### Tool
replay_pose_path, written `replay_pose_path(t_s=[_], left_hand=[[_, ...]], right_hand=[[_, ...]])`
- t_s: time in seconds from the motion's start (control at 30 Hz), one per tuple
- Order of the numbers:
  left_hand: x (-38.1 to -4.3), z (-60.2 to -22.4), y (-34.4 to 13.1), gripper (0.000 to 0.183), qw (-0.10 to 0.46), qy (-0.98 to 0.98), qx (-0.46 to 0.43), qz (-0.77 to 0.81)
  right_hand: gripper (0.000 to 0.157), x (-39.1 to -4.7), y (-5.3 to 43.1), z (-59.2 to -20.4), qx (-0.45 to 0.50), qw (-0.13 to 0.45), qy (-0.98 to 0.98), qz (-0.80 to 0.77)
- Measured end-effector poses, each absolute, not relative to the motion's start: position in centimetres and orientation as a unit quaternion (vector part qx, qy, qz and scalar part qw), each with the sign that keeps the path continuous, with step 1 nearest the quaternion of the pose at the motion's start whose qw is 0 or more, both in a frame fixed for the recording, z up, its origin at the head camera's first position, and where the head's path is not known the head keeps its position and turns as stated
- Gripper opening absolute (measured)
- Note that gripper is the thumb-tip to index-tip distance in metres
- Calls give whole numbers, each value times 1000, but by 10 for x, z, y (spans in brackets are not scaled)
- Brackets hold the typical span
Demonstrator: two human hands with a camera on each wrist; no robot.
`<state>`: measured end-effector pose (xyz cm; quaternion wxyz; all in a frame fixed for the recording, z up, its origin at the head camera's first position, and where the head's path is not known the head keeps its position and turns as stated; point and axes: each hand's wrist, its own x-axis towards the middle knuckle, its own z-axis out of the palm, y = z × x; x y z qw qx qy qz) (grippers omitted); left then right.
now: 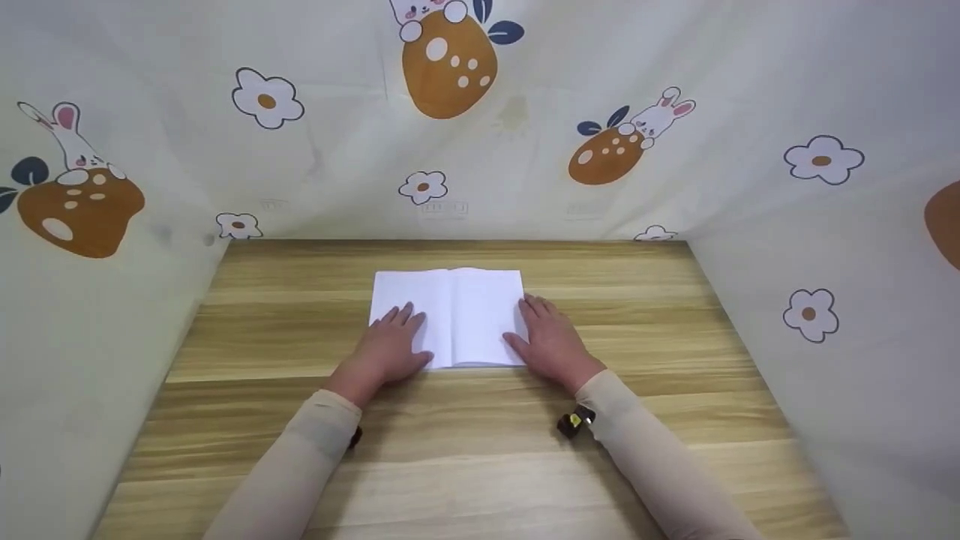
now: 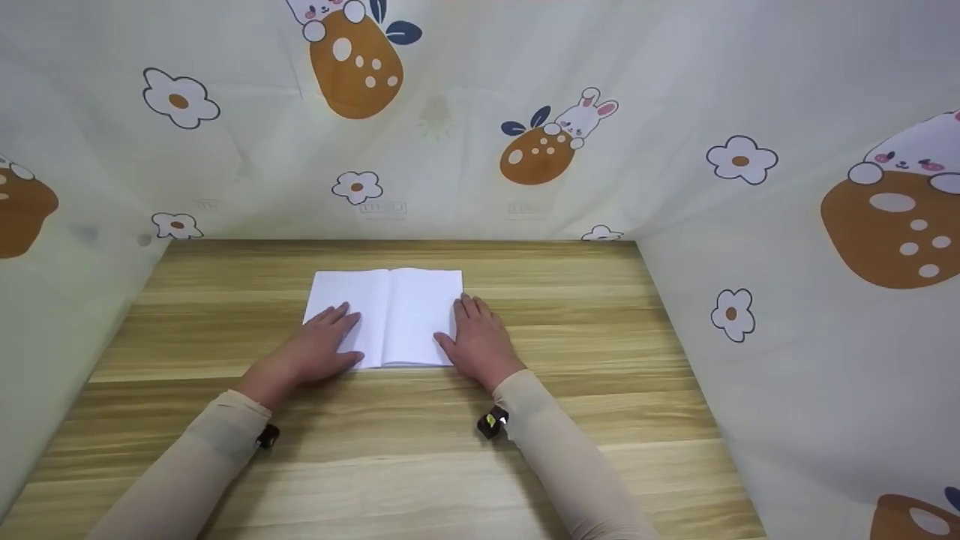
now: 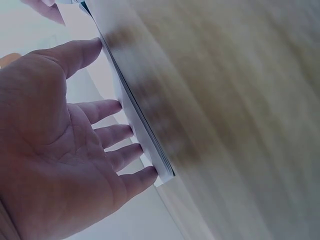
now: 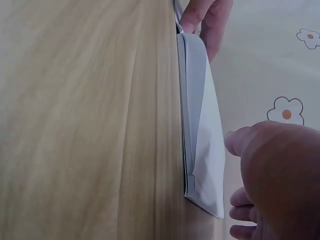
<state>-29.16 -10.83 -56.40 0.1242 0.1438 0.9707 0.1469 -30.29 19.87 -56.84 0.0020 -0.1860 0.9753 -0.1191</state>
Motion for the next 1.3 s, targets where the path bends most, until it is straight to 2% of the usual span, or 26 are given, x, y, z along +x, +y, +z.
replay_pose_path(t_s=[0.23,0.47,0.77,1.3], left_hand=[[-292,-563,-109,79,124,971,148,144],[-294,-567,-110,79,109,970,162,142],[-294,-567,-109,78,111,970,156,147],[-291,-561,-109,78,117,968,154,157]], right_hand=[[78,-306,199,-573,-169,25,979,-116],[78,-308,198,-580,-173,15,980,-96],[81,-309,195,-579,-174,32,979,-97],[77,-308,186,-578,-198,27,974,-104]])
